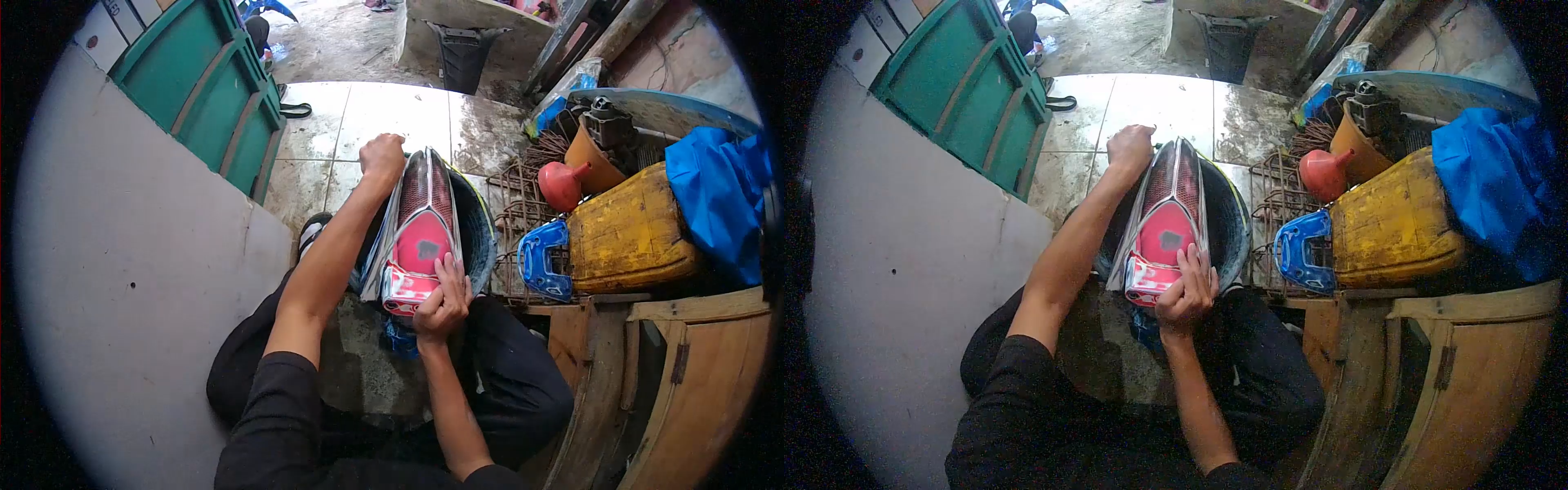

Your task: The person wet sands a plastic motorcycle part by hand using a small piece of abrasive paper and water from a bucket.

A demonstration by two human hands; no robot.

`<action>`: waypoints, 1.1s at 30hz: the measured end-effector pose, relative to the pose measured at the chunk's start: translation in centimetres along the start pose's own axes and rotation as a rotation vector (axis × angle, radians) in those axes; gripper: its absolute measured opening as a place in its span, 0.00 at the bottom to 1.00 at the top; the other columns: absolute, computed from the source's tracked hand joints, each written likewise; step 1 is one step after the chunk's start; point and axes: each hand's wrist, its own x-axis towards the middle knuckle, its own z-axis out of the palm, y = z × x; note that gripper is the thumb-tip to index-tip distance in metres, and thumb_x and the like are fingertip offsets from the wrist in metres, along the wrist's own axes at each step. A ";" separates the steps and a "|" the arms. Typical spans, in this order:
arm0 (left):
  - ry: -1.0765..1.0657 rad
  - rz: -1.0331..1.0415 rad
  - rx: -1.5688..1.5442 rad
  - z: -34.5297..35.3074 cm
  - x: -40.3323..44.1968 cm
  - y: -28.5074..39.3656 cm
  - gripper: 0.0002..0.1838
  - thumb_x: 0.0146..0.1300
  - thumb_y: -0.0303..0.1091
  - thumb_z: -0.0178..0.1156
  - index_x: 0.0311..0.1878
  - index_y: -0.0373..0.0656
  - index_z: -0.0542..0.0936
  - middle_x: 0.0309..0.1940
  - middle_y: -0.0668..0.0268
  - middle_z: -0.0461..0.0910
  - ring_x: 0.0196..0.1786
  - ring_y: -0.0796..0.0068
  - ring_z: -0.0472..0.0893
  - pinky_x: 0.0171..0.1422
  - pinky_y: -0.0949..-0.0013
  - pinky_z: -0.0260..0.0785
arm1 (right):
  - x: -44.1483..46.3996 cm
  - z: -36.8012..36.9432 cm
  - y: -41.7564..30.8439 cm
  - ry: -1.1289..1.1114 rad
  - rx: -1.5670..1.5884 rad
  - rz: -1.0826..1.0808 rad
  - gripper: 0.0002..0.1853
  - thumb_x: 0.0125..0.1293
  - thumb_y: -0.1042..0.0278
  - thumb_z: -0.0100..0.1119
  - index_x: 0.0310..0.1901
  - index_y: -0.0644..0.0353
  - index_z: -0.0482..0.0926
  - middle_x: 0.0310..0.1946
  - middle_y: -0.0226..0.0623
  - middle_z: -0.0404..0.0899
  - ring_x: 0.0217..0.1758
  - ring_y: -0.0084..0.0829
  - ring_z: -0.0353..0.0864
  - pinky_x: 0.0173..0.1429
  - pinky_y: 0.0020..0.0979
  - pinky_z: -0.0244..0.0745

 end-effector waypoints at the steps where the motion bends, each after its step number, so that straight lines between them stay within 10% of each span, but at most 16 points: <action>1: -0.010 0.003 -0.033 -0.1 0.3 -0.1 0.14 0.63 0.32 0.56 0.46 0.57 0.88 0.43 0.58 0.86 0.47 0.58 0.87 0.51 0.57 0.79 | 0.0 0.2 -0.1 0.007 0.003 0.000 0.24 0.61 0.72 0.42 0.53 0.61 0.85 0.59 0.45 0.81 0.68 0.47 0.75 0.75 0.50 0.57; 10: -0.076 0.191 -0.051 0.8 2.2 0.8 0.13 0.60 0.32 0.58 0.43 0.57 0.88 0.38 0.60 0.87 0.41 0.59 0.87 0.47 0.58 0.80 | 0.0 0.2 -0.2 -0.004 -0.009 -0.012 0.24 0.62 0.72 0.40 0.53 0.63 0.85 0.59 0.46 0.81 0.69 0.48 0.74 0.76 0.50 0.55; 12: -0.327 0.335 0.067 0.3 2.6 0.7 0.24 0.57 0.28 0.58 0.57 0.61 0.84 0.45 0.58 0.86 0.48 0.56 0.85 0.51 0.57 0.79 | -0.1 0.1 -0.1 -0.018 -0.021 -0.013 0.24 0.64 0.69 0.39 0.53 0.64 0.84 0.59 0.47 0.80 0.69 0.48 0.74 0.75 0.49 0.57; 18: -0.140 0.494 -0.160 2.1 2.0 -1.3 0.31 0.52 0.29 0.59 0.62 0.64 0.81 0.47 0.56 0.85 0.53 0.55 0.83 0.57 0.58 0.77 | 0.1 0.2 -0.4 -0.022 -0.031 -0.011 0.24 0.63 0.68 0.39 0.53 0.65 0.84 0.59 0.48 0.81 0.69 0.48 0.74 0.75 0.48 0.57; 24: -0.384 0.347 0.013 -0.1 3.1 0.0 0.22 0.55 0.36 0.61 0.55 0.66 0.85 0.48 0.66 0.86 0.47 0.59 0.86 0.51 0.58 0.80 | 0.1 0.1 -0.6 -0.017 -0.019 -0.004 0.24 0.63 0.68 0.40 0.52 0.65 0.84 0.59 0.48 0.81 0.68 0.50 0.74 0.74 0.49 0.57; 33: 0.084 0.292 -0.253 2.6 2.5 -0.5 0.22 0.55 0.28 0.63 0.51 0.65 0.87 0.46 0.66 0.87 0.47 0.59 0.85 0.52 0.57 0.78 | 0.1 0.0 -0.2 -0.022 -0.017 -0.024 0.24 0.63 0.68 0.39 0.52 0.65 0.84 0.59 0.49 0.81 0.67 0.50 0.75 0.75 0.49 0.57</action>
